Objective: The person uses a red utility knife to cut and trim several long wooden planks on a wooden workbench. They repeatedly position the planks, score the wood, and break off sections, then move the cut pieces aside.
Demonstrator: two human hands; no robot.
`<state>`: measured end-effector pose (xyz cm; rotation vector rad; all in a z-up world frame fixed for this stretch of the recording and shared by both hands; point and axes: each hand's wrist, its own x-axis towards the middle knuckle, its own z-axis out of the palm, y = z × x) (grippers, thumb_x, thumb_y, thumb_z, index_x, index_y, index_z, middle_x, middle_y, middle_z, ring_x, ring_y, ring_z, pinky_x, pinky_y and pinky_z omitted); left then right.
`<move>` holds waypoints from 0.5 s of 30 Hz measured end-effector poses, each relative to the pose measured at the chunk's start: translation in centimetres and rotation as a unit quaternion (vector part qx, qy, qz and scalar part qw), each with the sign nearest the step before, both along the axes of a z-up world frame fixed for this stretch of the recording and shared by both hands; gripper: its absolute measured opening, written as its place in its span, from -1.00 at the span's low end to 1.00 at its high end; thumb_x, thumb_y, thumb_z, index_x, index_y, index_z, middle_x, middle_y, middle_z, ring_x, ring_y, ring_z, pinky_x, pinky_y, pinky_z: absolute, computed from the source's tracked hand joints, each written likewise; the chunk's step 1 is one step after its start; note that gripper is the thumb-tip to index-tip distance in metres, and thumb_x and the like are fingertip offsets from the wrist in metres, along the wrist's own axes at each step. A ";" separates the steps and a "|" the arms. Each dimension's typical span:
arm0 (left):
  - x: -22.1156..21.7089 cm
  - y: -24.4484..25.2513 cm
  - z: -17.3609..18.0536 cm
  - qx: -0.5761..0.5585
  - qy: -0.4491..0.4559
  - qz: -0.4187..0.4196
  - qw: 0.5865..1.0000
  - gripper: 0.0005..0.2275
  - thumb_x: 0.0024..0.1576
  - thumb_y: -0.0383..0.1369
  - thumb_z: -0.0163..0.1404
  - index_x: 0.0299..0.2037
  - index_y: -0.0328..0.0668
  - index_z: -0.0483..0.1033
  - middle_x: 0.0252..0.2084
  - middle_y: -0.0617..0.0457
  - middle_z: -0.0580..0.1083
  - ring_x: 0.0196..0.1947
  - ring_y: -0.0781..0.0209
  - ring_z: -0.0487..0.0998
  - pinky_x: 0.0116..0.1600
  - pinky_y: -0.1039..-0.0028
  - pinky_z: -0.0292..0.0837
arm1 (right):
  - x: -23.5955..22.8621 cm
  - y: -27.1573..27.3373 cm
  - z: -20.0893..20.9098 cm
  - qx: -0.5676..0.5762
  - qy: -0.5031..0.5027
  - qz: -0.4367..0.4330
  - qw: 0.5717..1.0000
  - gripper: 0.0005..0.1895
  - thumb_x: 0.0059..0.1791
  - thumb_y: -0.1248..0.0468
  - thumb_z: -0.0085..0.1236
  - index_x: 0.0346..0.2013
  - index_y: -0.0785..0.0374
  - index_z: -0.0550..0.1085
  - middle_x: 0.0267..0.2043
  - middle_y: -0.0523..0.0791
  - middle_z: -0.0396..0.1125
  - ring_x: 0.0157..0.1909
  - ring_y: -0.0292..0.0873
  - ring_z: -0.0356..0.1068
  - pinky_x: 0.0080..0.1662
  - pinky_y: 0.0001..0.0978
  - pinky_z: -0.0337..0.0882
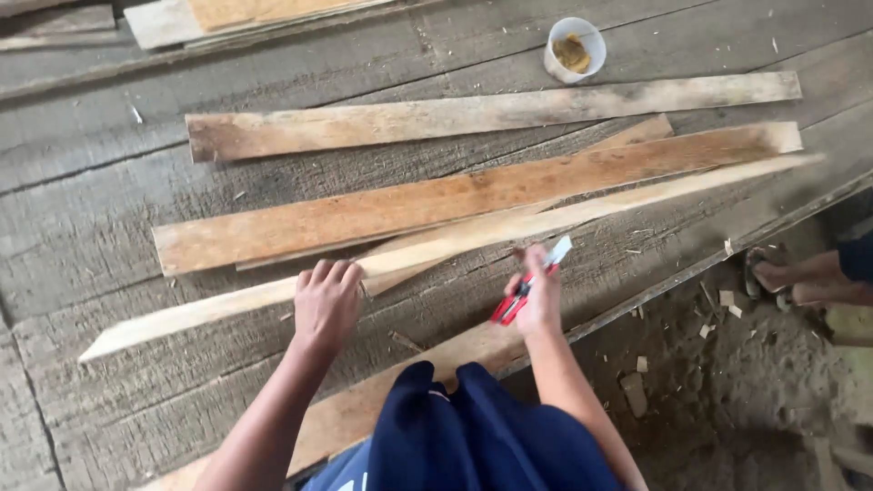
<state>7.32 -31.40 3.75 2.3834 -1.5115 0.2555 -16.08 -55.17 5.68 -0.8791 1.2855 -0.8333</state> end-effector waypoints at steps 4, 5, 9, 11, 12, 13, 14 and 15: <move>-4.6 2.8 -0.9 -0.037 0.010 0.036 0.999 -0.80 0.07 -0.41 0.00 -0.15 0.14 0.54 -0.01 0.22 0.56 0.13 0.18 0.52 0.05 0.32 0.44 | -2.0 -4.0 -2.3 0.029 -0.017 -0.091 0.995 -0.66 -0.03 0.17 0.35 -0.24 0.23 0.35 -0.36 -0.11 0.39 -0.71 -0.23 0.30 -0.62 -0.36 0.37; -5.5 3.3 -1.1 0.062 0.077 0.060 0.993 -0.66 0.06 -0.39 -0.01 0.08 0.07 0.42 0.21 0.13 0.43 0.28 0.06 0.39 0.21 0.10 0.32 | -2.5 -4.5 -3.5 0.030 -0.011 -0.097 0.995 -0.72 -0.05 0.26 0.31 -0.23 0.23 0.35 -0.38 -0.10 0.36 -0.69 -0.20 0.33 -0.61 -0.31 0.41; -7.3 3.5 1.6 0.191 0.223 0.118 0.949 -0.37 0.00 -0.29 0.05 0.37 -0.01 0.24 0.52 -0.02 0.15 0.48 -0.22 0.12 0.39 -0.43 -0.08 | -4.4 -4.3 -6.1 0.048 -0.017 -0.079 0.996 -0.75 -0.05 0.42 0.19 -0.22 0.19 0.29 -0.43 -0.13 0.30 -0.67 -0.14 0.36 -0.57 -0.24 0.45; -7.1 3.9 0.8 0.164 0.228 0.126 0.951 -0.28 -0.05 -0.33 0.04 0.43 0.01 0.17 0.46 -0.05 0.19 0.48 -0.24 0.10 0.38 -0.49 -0.18 | -4.4 -2.9 -4.4 0.054 -0.027 -0.060 0.996 -0.81 -0.02 0.40 0.17 -0.26 0.19 0.31 -0.52 -0.10 0.29 -0.66 -0.11 0.37 -0.52 -0.23 0.46; -7.0 4.1 0.5 0.138 0.231 0.125 0.955 -0.19 -0.11 -0.38 0.03 0.48 0.04 0.09 0.40 -0.08 0.23 0.48 -0.26 0.09 0.38 -0.54 -0.28 | -4.4 -2.2 -3.4 0.059 -0.037 -0.049 0.996 -0.85 0.01 0.38 0.15 -0.30 0.20 0.32 -0.62 -0.08 0.27 -0.66 -0.07 0.37 -0.46 -0.22 0.46; -7.2 4.5 0.2 0.139 0.233 0.133 0.953 -0.19 -0.11 -0.38 0.03 0.48 0.04 0.09 0.40 -0.08 0.23 0.48 -0.26 0.09 0.38 -0.54 -0.28 | -4.9 -2.0 -3.3 0.062 -0.036 -0.042 0.997 -0.85 0.01 0.38 0.15 -0.30 0.20 0.32 -0.62 -0.08 0.27 -0.66 -0.07 0.37 -0.46 -0.22 0.46; -6.9 4.6 -0.1 0.098 0.199 0.130 0.966 -0.23 -0.15 -0.40 0.01 0.43 0.03 0.18 0.24 -0.05 0.28 0.35 -0.21 0.20 0.40 -0.47 -0.22 | -5.0 -2.1 -3.3 0.086 -0.071 -0.033 0.993 -0.82 0.00 0.34 0.18 -0.32 0.17 0.30 -0.63 -0.08 0.26 -0.65 -0.09 0.34 -0.40 -0.24 0.44; -6.7 4.8 -0.4 0.057 0.164 0.127 0.977 -0.26 -0.19 -0.42 -0.01 0.37 0.03 0.27 0.08 -0.03 0.32 0.22 -0.17 0.30 0.42 -0.39 -0.15 | -5.2 -2.2 -3.3 0.111 -0.106 -0.024 0.988 -0.78 -0.01 0.30 0.20 -0.33 0.14 0.28 -0.64 -0.08 0.24 -0.65 -0.10 0.30 -0.34 -0.25 0.42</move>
